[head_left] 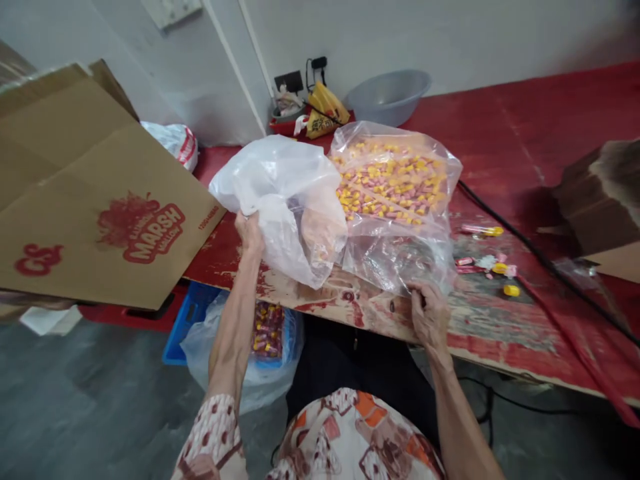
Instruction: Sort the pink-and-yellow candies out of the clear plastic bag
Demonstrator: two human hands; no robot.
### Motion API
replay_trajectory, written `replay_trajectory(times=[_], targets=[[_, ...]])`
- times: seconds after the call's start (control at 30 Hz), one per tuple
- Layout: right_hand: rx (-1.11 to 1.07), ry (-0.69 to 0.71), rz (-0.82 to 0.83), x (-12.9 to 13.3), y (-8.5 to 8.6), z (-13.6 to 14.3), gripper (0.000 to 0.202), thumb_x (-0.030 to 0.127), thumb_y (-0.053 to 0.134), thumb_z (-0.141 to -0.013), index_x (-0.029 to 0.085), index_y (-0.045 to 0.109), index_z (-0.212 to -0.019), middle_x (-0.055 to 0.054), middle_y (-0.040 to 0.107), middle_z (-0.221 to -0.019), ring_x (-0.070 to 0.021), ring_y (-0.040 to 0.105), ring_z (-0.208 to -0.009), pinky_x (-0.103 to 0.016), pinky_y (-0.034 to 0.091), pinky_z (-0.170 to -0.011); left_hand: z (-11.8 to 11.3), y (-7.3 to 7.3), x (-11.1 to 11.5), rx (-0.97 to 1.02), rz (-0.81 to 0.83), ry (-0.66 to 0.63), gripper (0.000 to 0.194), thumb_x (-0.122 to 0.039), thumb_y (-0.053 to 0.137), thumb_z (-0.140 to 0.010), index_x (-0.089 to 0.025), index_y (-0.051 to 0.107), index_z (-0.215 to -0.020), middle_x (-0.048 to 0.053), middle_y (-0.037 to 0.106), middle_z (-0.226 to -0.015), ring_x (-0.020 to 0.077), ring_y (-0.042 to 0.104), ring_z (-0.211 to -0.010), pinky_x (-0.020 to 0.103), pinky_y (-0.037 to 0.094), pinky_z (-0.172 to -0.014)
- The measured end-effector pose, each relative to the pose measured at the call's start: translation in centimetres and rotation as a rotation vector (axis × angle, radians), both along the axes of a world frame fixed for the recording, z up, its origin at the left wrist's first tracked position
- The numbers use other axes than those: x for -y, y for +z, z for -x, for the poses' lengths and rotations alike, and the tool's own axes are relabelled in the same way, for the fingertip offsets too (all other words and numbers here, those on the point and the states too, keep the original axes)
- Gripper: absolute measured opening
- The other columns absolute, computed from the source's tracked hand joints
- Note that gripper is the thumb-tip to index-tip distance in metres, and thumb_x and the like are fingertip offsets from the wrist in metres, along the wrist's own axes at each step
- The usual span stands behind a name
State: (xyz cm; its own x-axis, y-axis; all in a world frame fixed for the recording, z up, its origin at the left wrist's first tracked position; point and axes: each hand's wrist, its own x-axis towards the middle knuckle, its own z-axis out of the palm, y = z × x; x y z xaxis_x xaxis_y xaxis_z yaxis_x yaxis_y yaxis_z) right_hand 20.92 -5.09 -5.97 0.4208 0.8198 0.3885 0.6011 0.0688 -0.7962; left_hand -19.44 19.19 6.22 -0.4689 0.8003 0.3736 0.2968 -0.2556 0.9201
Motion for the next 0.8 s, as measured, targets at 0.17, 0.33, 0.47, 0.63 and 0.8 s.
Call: replay_trajectory(times=[0.17,0.33,0.47,0.63,0.8], targets=[[-0.004,-0.006,0.001,0.0,0.1,0.1,0.032,0.037,0.049,-0.105,0.024,0.078,-0.100,-0.010,0.079,-0.099,-0.0278,0.072,-0.096,-0.040,0.056,-0.090,2.4,0.3,2.1,0.126,0.036,0.057,0.039,-0.021,0.071,-0.088,-0.015,0.071,-0.127,0.011,0.081,-0.129,0.0222,0.077,-0.116,0.037,0.061,-0.117],[-0.004,-0.004,0.031,0.2,0.2,0.0,0.030,0.034,0.050,-0.103,0.024,0.078,-0.102,-0.010,0.079,-0.102,-0.0281,0.072,-0.099,-0.041,0.056,-0.092,4.2,-2.6,6.2,0.080,0.122,0.159,0.047,-0.036,0.070,-0.095,-0.019,0.071,-0.139,0.012,0.081,-0.138,0.0262,0.078,-0.129,0.043,0.062,-0.120],[-0.017,0.000,0.043,0.2,0.3,0.0,0.030,0.034,0.049,-0.104,0.024,0.078,-0.102,-0.010,0.079,-0.103,-0.0278,0.072,-0.100,-0.041,0.056,-0.094,2.6,-2.5,5.8,0.129,0.136,0.170,0.046,-0.033,0.070,-0.096,-0.017,0.070,-0.139,0.013,0.079,-0.142,0.0261,0.076,-0.134,0.041,0.061,-0.122],[-0.021,-0.013,0.024,0.0,0.6,0.1,0.033,0.037,0.048,-0.104,0.024,0.078,-0.099,-0.010,0.079,-0.101,-0.0271,0.073,-0.098,-0.040,0.056,-0.092,-1.7,1.3,0.8,0.146,0.067,-0.067,0.041,-0.035,0.080,-0.098,-0.011,0.070,-0.130,0.016,0.080,-0.135,0.0276,0.075,-0.135,0.044,0.056,-0.128],[-0.018,-0.004,0.039,0.1,0.7,0.1,0.032,0.037,0.049,-0.104,0.024,0.077,-0.100,-0.010,0.079,-0.101,-0.0273,0.072,-0.099,-0.040,0.056,-0.091,-2.0,2.6,0.8,0.161,0.016,-0.184,0.051,-0.054,0.084,-0.099,-0.016,0.073,-0.131,0.015,0.080,-0.138,0.0290,0.073,-0.140,0.044,0.057,-0.128]])
